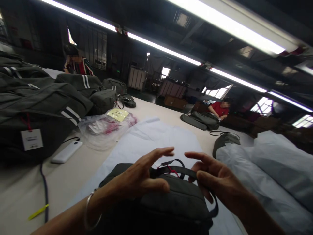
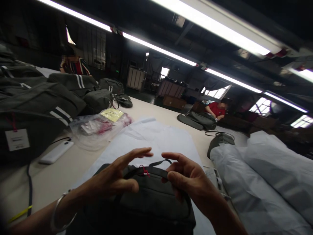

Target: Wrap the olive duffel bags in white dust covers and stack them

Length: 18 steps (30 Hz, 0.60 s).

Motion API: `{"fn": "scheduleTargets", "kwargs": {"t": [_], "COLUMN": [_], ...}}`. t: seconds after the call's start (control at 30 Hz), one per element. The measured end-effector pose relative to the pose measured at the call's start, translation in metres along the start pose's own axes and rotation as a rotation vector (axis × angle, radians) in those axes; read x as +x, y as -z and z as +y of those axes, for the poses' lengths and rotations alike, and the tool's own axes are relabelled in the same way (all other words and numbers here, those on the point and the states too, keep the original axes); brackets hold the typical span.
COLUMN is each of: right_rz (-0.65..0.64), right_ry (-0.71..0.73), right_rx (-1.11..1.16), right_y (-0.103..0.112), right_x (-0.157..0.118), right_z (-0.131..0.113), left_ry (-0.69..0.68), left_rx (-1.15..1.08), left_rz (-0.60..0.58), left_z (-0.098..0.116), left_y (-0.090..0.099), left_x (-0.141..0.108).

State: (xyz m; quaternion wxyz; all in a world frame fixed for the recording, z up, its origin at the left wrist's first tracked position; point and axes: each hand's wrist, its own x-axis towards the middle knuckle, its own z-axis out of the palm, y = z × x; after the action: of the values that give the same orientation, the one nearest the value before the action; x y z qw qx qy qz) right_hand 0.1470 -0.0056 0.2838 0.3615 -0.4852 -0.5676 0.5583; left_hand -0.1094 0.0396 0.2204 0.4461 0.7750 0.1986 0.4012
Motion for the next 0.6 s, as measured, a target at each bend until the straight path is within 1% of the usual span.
{"fn": "scheduleTargets", "kwargs": {"t": [0.07, 0.13, 0.2, 0.27, 0.33, 0.43, 0.5, 0.53, 0.57, 0.6], "right_rz": [0.05, 0.111, 0.19, 0.274, 0.318, 0.298, 0.271, 0.262, 0.252, 0.242], "right_ry": [0.013, 0.026, 0.038, 0.029, 0.018, 0.052, 0.083, 0.105, 0.133, 0.177], "right_rx": [0.001, 0.03, 0.073, 0.112, 0.141, 0.168, 0.124, 0.068, -0.017, -0.13], "right_y": [0.0, 0.001, 0.003, 0.006, 0.009, 0.011, 0.011, 0.011, 0.011, 0.012], "right_x": [0.001, -0.001, -0.005, -0.008, -0.007, 0.0, 0.006, 0.01, 0.013, 0.017], "right_z": [-0.001, -0.002, -0.002, -0.002, 0.0, 0.005, 0.008, 0.01, 0.012, 0.014], "left_ry": [0.07, 0.139, 0.212, 0.288, 0.328, 0.357, 0.421, 0.467, 0.503, 0.522], "left_rx": [-0.108, -0.138, -0.139, -0.166, -0.184, -0.157, -0.159, -0.172, -0.174, -0.144], "left_rz": [-0.045, -0.029, -0.02, -0.085, -0.126, -0.137, -0.193, -0.208, -0.197, -0.151], "left_z": [0.015, 0.019, 0.012, -0.003, -0.017, -0.03, -0.033, -0.034, -0.036, -0.038], "left_y": [-0.003, -0.006, -0.007, -0.006, -0.004, -0.003, -0.003, -0.004, -0.004, -0.004], "left_x": [0.004, 0.006, 0.002, -0.008, -0.021, -0.04, -0.048, -0.05, -0.05, -0.049]}}
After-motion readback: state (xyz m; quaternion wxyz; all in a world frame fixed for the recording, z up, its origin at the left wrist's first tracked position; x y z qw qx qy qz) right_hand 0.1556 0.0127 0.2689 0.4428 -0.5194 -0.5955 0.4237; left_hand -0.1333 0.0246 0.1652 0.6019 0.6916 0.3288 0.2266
